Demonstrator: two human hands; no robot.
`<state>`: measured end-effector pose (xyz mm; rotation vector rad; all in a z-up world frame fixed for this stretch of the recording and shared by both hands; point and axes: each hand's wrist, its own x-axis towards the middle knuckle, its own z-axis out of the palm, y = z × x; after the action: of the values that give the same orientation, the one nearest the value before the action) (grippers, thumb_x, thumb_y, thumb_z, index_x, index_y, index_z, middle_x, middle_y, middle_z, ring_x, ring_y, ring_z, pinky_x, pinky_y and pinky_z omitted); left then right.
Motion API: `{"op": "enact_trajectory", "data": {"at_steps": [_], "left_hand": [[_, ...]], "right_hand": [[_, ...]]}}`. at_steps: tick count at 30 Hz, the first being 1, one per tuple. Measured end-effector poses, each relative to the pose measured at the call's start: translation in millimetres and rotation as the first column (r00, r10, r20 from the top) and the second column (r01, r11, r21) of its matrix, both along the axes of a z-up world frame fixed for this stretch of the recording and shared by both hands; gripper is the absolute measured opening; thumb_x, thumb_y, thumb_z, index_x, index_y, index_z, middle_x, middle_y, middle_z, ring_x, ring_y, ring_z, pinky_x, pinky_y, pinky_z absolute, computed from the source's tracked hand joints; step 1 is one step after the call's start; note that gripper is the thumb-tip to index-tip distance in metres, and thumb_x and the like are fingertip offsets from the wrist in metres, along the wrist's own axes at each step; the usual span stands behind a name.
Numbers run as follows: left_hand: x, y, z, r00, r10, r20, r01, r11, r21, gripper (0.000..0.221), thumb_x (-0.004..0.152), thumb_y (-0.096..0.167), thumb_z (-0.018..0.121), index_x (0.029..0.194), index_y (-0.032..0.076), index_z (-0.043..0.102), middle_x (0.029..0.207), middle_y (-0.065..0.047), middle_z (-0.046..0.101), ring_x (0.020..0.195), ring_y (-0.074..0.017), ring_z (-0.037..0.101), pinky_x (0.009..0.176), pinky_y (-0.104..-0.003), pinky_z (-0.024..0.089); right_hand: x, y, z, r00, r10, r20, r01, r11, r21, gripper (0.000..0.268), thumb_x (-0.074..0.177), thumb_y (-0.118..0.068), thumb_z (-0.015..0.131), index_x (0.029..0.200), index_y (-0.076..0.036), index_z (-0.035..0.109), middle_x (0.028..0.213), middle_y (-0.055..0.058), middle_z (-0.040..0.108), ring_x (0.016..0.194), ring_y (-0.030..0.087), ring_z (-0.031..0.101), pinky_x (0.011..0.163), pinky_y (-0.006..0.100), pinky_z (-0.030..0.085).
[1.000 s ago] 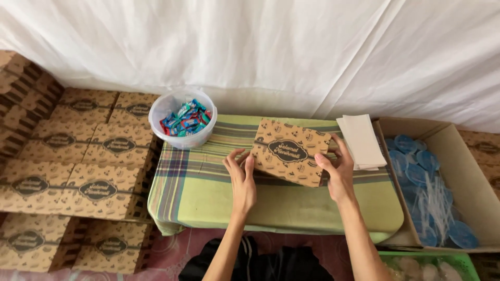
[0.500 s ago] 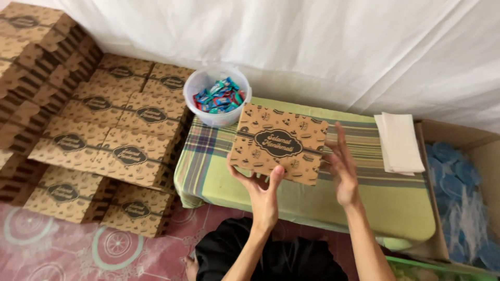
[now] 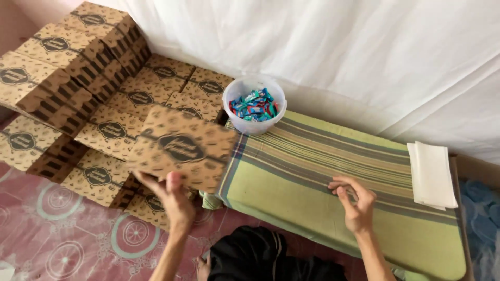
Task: Manually packing cardboard boxes with water cups, candies, and wrapped snacks.
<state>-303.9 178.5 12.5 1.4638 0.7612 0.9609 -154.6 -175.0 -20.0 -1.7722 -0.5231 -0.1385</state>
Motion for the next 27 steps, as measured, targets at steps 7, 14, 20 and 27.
{"op": "enact_trajectory", "data": {"at_steps": [7, 14, 20, 27], "left_hand": [[-76, 69, -25, 0.939, 0.232, -0.254, -0.185, 0.963, 0.198, 0.072, 0.106, 0.031, 0.028, 0.166, 0.011, -0.008, 0.165, -0.018, -0.029, 0.152, -0.0516, 0.02, 0.11, -0.07, 0.032], [-111, 73, -80, 0.948, 0.314, -0.059, -0.304, 0.944, 0.131, 0.077, 0.099, 0.038, 0.028, 0.164, 0.016, -0.007, 0.158, -0.023, 0.019, 0.094, -0.03, 0.043, 0.067, -0.053, 0.042], [-125, 91, -172, 0.918, 0.383, 0.105, -0.392, 0.916, 0.087, 0.034, 0.1, 0.048, 0.032, 0.1, 0.014, 0.028, 0.09, -0.002, 0.036, 0.074, -0.0153, 0.036, 0.077, -0.043, 0.041], [-118, 72, -149, 0.858, 0.32, -0.402, -0.3, 0.947, 0.112, 0.082, 0.1, 0.056, 0.017, 0.17, 0.015, 0.005, 0.071, -0.016, 0.049, 0.057, -0.0255, 0.046, 0.046, -0.044, 0.042]], "right_hand": [[-3, 6, 4, 0.998, -0.02, 0.055, 0.027, 0.991, -0.13, 0.029, 0.088, -0.005, 0.064, 0.116, 0.002, 0.069, 0.095, 0.013, 0.077, 0.082, 0.021, 0.072, 0.077, 0.031, 0.057], [-7, 13, 2, 0.978, -0.001, 0.207, 0.054, 0.967, -0.251, 0.028, 0.088, 0.0, 0.061, 0.115, 0.002, 0.066, 0.095, 0.012, 0.073, 0.085, 0.021, 0.069, 0.08, 0.032, 0.054], [-5, 14, 6, 0.98, 0.01, 0.201, 0.04, 0.969, -0.243, 0.027, 0.087, -0.001, 0.062, 0.114, 0.001, 0.066, 0.096, 0.01, 0.072, 0.086, 0.02, 0.068, 0.081, 0.031, 0.054], [-7, 15, 8, 0.984, 0.007, 0.177, 0.036, 0.97, -0.24, 0.023, 0.087, 0.002, 0.06, 0.109, 0.002, 0.068, 0.095, 0.01, 0.07, 0.086, 0.02, 0.067, 0.081, 0.031, 0.054]]}}
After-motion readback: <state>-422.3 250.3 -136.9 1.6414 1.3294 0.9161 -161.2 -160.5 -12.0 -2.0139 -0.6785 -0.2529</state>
